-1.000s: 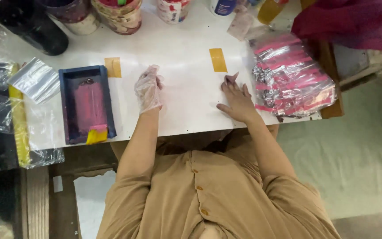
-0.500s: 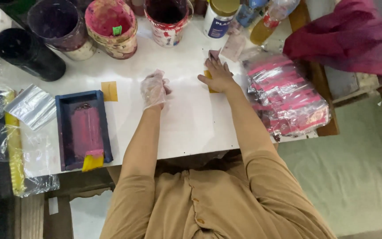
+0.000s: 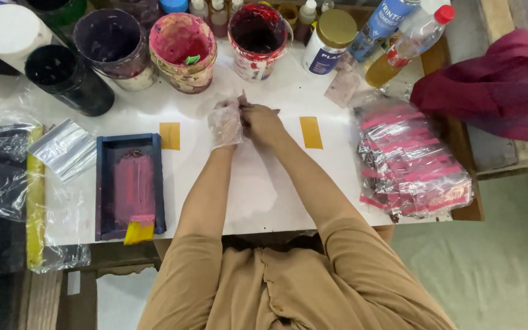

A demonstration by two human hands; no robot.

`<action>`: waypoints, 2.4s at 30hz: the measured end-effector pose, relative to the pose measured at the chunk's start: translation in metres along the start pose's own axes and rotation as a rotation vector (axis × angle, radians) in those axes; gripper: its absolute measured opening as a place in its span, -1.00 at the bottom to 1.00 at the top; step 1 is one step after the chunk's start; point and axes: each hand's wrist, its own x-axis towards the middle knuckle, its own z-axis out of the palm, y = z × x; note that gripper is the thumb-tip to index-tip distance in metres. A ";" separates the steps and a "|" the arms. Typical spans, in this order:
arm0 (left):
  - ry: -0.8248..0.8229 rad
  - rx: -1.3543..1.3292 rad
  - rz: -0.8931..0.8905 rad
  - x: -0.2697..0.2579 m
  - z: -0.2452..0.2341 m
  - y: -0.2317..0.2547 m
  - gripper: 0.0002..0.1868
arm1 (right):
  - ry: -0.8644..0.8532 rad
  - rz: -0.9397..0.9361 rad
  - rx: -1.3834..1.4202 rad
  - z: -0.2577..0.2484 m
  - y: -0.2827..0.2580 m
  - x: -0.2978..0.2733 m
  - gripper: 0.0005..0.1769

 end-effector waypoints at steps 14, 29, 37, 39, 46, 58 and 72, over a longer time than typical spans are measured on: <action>-0.235 -0.612 -0.166 -0.111 -0.024 0.024 -0.49 | 0.668 0.350 1.434 0.000 -0.018 -0.083 -0.71; -0.238 -0.293 -0.031 -0.104 0.021 -0.001 -0.32 | 0.869 0.376 1.231 0.009 0.006 -0.109 -0.87; -0.211 -0.243 0.035 -0.113 0.040 -0.007 -0.48 | 0.967 0.318 0.888 0.034 0.015 -0.105 -0.86; -0.203 -0.234 0.040 -0.108 0.047 -0.012 -0.52 | 0.994 0.275 0.699 0.040 0.016 -0.103 -0.82; 0.059 0.505 0.650 -0.104 0.032 -0.007 -0.77 | 0.992 0.312 0.871 0.048 0.029 -0.103 -0.81; -0.185 -0.422 0.414 -0.116 0.059 -0.030 -0.79 | 1.051 0.372 0.767 0.045 0.020 -0.090 -0.79; 0.160 -0.199 0.819 -0.124 0.085 -0.054 -0.87 | 1.105 0.471 1.122 0.018 0.012 -0.100 -0.79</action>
